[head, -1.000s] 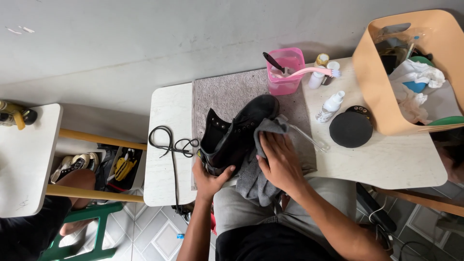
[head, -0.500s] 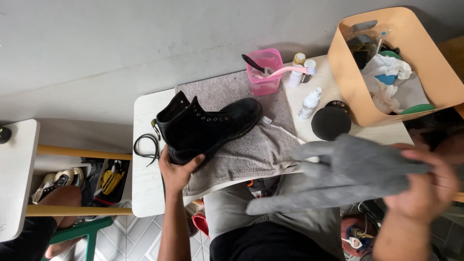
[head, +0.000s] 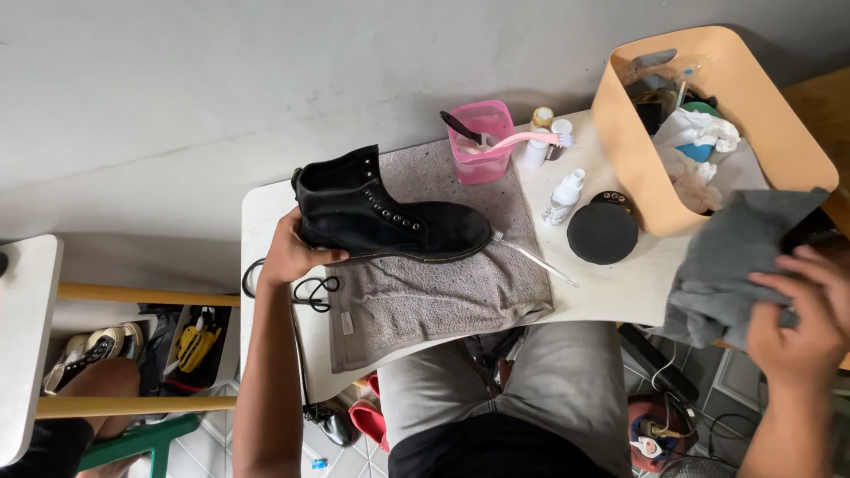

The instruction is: The person is cleaning a black leather boot by applying a white cleaning substance with a small brush and then wiping it off with a grey cloth.

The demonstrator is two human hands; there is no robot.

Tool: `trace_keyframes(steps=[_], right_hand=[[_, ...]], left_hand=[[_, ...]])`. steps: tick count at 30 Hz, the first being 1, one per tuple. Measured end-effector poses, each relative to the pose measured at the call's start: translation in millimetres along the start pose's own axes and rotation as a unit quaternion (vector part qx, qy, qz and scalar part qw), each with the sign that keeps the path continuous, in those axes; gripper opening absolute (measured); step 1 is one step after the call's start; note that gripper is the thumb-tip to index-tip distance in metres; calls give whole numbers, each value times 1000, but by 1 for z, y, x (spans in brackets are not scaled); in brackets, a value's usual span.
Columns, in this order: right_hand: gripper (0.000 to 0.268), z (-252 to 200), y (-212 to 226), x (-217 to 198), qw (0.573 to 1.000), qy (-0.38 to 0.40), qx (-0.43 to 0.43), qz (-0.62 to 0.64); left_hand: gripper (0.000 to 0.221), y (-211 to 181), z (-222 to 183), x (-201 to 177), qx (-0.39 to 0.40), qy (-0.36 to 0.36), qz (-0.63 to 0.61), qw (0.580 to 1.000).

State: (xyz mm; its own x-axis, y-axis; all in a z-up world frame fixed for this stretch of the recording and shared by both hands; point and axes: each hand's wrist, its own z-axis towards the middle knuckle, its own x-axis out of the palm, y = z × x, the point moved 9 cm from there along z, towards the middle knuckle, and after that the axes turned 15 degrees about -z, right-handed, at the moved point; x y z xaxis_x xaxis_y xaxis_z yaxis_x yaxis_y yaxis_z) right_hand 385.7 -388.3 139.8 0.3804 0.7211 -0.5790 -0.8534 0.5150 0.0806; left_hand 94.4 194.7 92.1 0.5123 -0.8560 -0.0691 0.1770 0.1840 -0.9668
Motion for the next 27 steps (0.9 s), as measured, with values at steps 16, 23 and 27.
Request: trace_keyframes(steps=[16, 23, 27], right_hand=[[20, 47, 140, 63, 971, 195, 93, 105], [36, 30, 184, 160, 884, 458, 92, -22], [27, 12, 177, 179, 887, 450, 105, -12]], left_hand=[[56, 26, 55, -22, -13, 55, -15, 998], [59, 82, 140, -30, -53, 160, -59, 984], [75, 101, 157, -17, -120, 138, -75, 980]])
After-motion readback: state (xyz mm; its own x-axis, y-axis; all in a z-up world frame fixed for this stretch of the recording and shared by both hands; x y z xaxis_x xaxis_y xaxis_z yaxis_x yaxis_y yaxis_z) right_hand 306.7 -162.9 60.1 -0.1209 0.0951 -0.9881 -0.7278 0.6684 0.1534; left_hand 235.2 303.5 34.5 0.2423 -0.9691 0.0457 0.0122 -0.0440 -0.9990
